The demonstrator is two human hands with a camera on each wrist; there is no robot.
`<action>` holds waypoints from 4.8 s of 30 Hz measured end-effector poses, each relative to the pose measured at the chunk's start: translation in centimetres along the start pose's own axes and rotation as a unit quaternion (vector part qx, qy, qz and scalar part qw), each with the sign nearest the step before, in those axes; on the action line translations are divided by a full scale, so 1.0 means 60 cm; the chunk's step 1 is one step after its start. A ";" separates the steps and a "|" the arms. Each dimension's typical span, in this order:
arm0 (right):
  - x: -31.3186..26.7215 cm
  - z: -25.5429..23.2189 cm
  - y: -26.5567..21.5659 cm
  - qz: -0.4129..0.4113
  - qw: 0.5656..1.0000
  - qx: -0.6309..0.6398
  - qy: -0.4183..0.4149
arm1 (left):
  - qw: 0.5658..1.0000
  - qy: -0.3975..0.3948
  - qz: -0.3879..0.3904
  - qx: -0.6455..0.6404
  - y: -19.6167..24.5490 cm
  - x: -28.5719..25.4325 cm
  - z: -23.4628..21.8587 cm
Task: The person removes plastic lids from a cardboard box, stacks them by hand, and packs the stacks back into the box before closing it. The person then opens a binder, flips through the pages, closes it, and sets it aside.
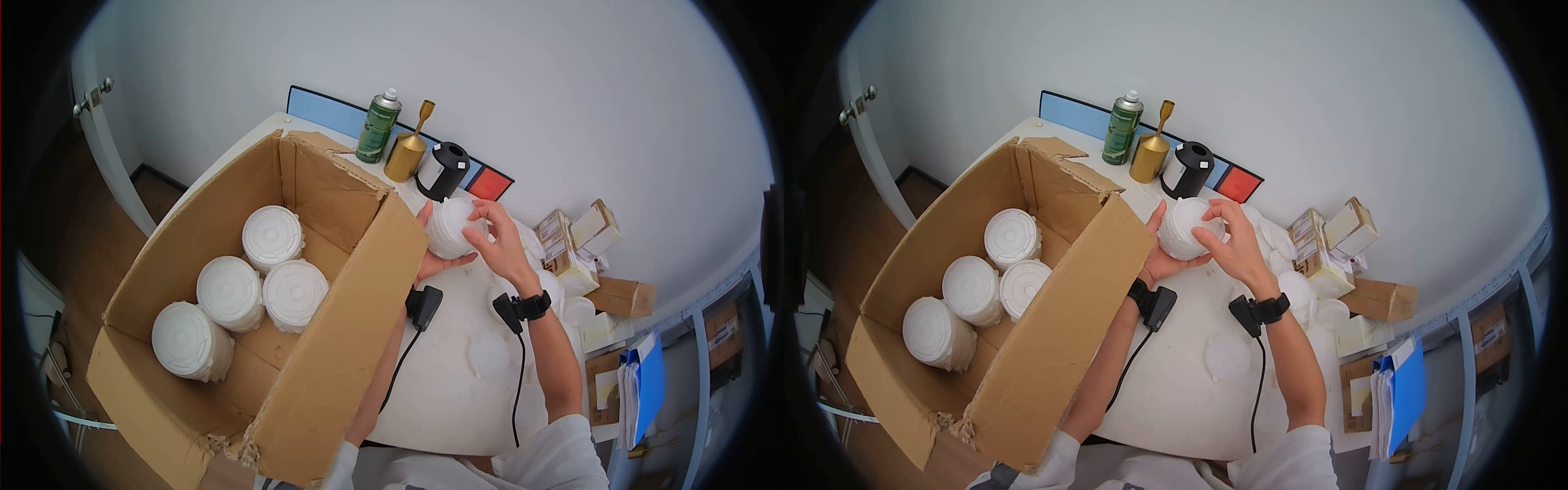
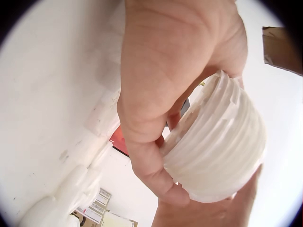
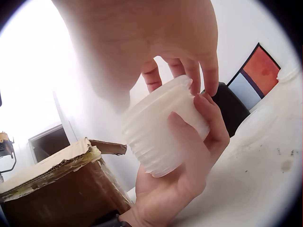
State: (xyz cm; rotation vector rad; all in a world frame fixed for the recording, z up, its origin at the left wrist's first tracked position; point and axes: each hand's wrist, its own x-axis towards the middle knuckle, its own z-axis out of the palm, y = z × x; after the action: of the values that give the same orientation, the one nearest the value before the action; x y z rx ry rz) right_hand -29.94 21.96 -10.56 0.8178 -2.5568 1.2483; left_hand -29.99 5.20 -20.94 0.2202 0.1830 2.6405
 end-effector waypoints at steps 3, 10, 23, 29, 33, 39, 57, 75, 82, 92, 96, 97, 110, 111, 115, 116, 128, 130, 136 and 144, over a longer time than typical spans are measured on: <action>-0.006 -0.001 -0.024 -0.063 0.994 -0.075 -0.041 | 1.000 -0.007 -0.007 -0.002 0.001 0.005 -0.007; 0.002 -0.003 -0.010 -0.053 0.996 -0.025 -0.074 | 0.999 0.004 0.003 0.034 0.001 -0.005 0.003; 0.042 -0.068 -0.076 0.136 0.943 0.053 -0.300 | 0.993 -0.064 0.091 0.032 0.123 -0.205 -0.116; 0.037 -0.034 -0.289 -0.101 0.991 -0.030 -0.079 | 0.986 -0.033 0.165 0.000 0.141 -0.301 -0.179; 0.035 0.130 -0.447 -0.042 0.946 0.148 -0.284 | 0.985 -0.015 0.174 -0.009 0.146 -0.345 -0.202; 0.065 0.295 -0.483 0.238 0.730 0.037 -0.640 | 0.973 -0.022 0.229 -0.029 0.185 -0.399 -0.236; 0.024 0.340 -0.554 -0.217 0.667 -0.149 -0.697 | 0.951 -0.038 0.297 -0.074 0.230 -0.491 -0.275; 0.053 0.360 -0.536 -0.170 0.522 -0.232 -0.803 | 0.942 -0.027 0.327 -0.068 0.262 -0.567 -0.237; 0.111 0.287 -0.521 -0.079 0.661 -0.228 -0.710 | 0.981 -0.142 0.097 -0.085 0.208 -0.228 -0.133; 0.113 -0.042 -0.386 -0.075 0.898 -0.296 -0.319 | 0.994 -0.110 -0.017 0.012 0.034 0.014 -0.016; -0.142 -0.164 -0.235 0.186 0.755 -0.513 -0.364 | 0.996 -0.071 -0.021 0.050 0.027 0.011 -0.019; -0.202 -0.183 -0.201 0.260 0.720 -0.515 -0.386 | 0.995 -0.056 -0.024 0.082 0.024 0.006 -0.017; -0.436 -0.163 -0.028 0.077 0.883 -0.452 -0.094 | 0.318 -0.148 -0.269 0.897 -0.159 0.002 0.166; -0.436 -0.165 -0.014 0.079 0.886 -0.449 -0.082 | 0.281 -0.141 -0.286 0.905 -0.178 -0.007 0.178; -0.432 -0.174 0.008 0.137 0.912 -0.368 -0.122 | 0.215 -0.144 -0.221 0.940 -0.247 -0.070 0.205; -0.432 -0.173 0.008 0.143 0.912 -0.366 -0.121 | 0.199 -0.130 -0.221 0.946 -0.268 -0.078 0.202; -0.402 -0.182 -0.020 0.171 0.957 -0.212 0.102 | 0.643 -0.210 -0.337 0.654 -0.157 -0.016 0.187; -0.378 -0.185 -0.051 0.117 0.962 -0.191 0.155 | 0.777 -0.235 -0.320 0.490 -0.139 -0.005 0.134; -0.315 -0.156 -0.153 -0.093 0.963 -0.151 0.204 | 0.904 -0.297 -0.247 0.182 -0.138 -0.005 0.094; -0.273 -0.114 -0.154 -0.085 0.972 -0.183 0.122 | 0.904 -0.275 -0.202 0.257 -0.127 -0.008 0.100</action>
State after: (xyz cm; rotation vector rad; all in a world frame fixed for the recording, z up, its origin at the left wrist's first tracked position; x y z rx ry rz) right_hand -11.76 29.17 -6.33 0.7318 -2.3550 0.7418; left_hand -24.99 12.18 -16.40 0.9725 0.6525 1.9764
